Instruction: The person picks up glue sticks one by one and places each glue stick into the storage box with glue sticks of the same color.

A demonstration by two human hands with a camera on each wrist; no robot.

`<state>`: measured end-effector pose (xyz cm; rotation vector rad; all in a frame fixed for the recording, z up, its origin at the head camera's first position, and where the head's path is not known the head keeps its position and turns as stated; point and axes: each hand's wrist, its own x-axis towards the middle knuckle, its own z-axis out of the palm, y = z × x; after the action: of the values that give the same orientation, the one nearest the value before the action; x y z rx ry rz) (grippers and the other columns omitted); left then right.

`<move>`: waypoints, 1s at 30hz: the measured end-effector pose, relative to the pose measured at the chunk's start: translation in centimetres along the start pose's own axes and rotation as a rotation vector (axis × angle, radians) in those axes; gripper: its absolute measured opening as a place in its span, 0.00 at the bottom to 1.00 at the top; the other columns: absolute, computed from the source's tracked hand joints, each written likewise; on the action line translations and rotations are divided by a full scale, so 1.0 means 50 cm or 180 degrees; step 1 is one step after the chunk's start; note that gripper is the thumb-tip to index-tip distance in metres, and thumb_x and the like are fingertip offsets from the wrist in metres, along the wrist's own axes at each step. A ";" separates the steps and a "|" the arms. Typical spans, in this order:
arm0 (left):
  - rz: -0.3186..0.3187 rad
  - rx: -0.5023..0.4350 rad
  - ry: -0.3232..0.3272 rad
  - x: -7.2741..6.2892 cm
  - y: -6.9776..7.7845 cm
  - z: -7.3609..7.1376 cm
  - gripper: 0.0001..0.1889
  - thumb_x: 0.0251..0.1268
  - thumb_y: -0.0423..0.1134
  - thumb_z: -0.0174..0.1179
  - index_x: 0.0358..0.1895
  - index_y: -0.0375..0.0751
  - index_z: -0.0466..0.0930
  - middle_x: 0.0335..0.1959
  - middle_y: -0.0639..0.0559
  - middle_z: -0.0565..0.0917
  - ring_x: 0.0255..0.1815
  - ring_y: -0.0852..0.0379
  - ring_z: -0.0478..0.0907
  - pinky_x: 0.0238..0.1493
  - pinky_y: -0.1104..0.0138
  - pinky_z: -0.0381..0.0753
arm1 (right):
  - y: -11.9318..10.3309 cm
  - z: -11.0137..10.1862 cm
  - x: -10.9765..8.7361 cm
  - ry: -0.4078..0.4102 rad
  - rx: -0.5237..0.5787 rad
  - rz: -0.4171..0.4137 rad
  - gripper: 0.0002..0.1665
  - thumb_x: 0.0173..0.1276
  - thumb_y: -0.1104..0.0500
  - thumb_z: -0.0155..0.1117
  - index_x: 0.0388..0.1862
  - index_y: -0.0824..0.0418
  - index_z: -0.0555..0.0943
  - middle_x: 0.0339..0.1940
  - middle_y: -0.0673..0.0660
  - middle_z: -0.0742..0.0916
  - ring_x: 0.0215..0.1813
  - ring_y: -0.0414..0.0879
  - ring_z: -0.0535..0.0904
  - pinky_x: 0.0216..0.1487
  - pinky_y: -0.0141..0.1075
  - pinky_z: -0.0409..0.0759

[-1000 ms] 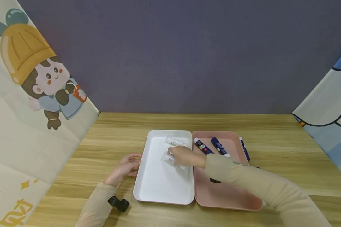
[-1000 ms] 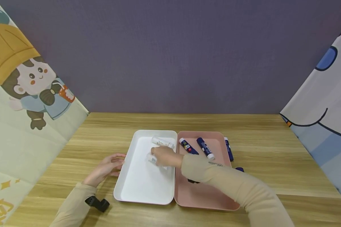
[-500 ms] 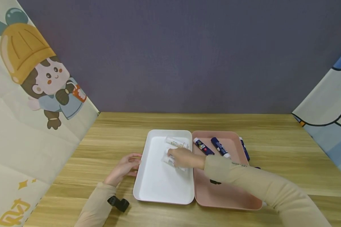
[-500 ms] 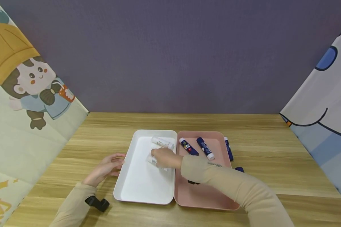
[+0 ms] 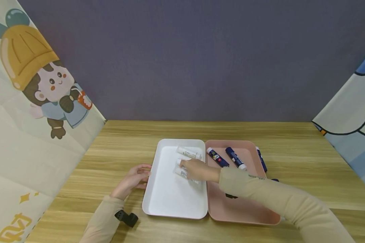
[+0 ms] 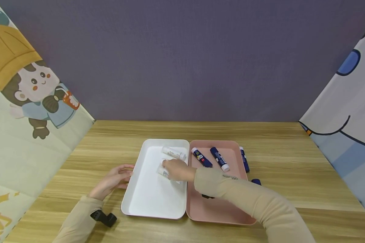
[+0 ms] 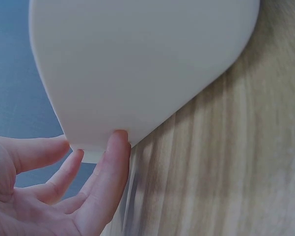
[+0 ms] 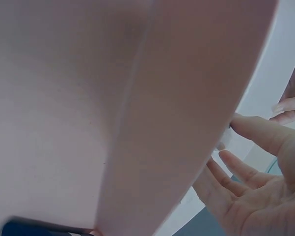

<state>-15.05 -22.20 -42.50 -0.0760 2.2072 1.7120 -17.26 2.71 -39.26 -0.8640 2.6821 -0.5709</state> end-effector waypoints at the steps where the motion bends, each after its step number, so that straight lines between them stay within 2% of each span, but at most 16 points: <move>1: 0.0000 -0.0009 -0.0004 0.000 0.000 0.000 0.19 0.64 0.33 0.47 0.57 0.30 0.62 0.42 0.39 0.76 0.33 0.54 0.77 0.32 0.60 0.79 | 0.000 0.000 0.000 0.0006 0.0006 0.0001 0.22 0.50 0.70 0.64 0.47 0.63 0.75 0.34 0.58 0.82 0.27 0.42 0.73 0.27 0.29 0.73; 14: 0.0004 -0.0047 -0.0025 -0.004 0.002 -0.001 0.19 0.64 0.32 0.47 0.57 0.29 0.61 0.42 0.39 0.76 0.32 0.54 0.78 0.32 0.60 0.79 | -0.001 -0.004 -0.003 0.0005 -0.0035 0.0061 0.22 0.50 0.70 0.63 0.47 0.62 0.76 0.33 0.57 0.82 0.24 0.41 0.72 0.23 0.27 0.72; 22: -0.0004 -0.0077 -0.0039 -0.007 0.003 -0.002 0.20 0.65 0.33 0.47 0.58 0.28 0.60 0.42 0.39 0.76 0.31 0.55 0.77 0.31 0.60 0.79 | 0.003 -0.024 -0.012 0.0022 0.0108 0.0074 0.18 0.55 0.68 0.60 0.48 0.63 0.76 0.36 0.60 0.82 0.20 0.39 0.72 0.20 0.28 0.72; 28: -0.0020 -0.0067 -0.0025 -0.008 0.005 -0.003 0.20 0.64 0.33 0.48 0.58 0.29 0.60 0.42 0.40 0.76 0.31 0.55 0.77 0.31 0.61 0.79 | 0.012 -0.034 -0.023 0.0133 0.0016 -0.0006 0.16 0.57 0.65 0.60 0.46 0.61 0.77 0.25 0.54 0.80 0.19 0.39 0.71 0.19 0.28 0.71; 30: -0.0023 -0.0055 -0.0018 -0.008 0.004 -0.004 0.20 0.65 0.33 0.48 0.58 0.29 0.60 0.42 0.39 0.76 0.31 0.55 0.77 0.31 0.61 0.79 | 0.013 -0.037 -0.028 0.0182 -0.0019 -0.0023 0.16 0.57 0.64 0.61 0.46 0.60 0.77 0.25 0.53 0.80 0.20 0.39 0.70 0.19 0.28 0.70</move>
<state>-14.77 -22.38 -42.13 -0.0832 2.1859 1.7255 -17.15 4.60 -37.74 -0.8723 2.7342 -0.5981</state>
